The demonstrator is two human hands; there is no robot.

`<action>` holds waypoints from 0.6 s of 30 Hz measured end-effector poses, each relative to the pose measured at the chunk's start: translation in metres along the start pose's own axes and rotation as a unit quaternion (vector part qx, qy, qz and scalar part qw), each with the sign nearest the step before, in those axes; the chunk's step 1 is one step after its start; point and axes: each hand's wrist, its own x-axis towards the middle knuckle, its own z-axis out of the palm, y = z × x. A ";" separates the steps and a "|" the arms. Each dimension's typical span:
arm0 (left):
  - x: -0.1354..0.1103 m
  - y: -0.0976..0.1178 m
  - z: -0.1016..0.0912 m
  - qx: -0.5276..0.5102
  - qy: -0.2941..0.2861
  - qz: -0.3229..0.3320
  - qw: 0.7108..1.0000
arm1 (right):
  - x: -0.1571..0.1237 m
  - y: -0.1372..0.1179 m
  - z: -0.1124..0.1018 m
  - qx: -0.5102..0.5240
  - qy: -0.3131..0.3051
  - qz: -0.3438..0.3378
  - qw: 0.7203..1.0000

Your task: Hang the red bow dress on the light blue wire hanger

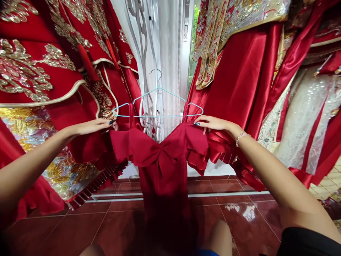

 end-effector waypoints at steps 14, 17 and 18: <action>0.076 0.009 -0.069 0.368 0.004 -0.052 0.928 | 0.041 -0.002 -0.050 -0.304 0.196 -0.003 0.932; 0.096 0.022 -0.080 0.426 0.035 -0.051 0.903 | 0.049 -0.011 -0.056 -0.367 0.190 -0.002 0.910; 0.102 0.025 -0.083 0.430 0.045 -0.046 0.901 | 0.051 -0.015 -0.058 -0.382 0.190 -0.001 0.904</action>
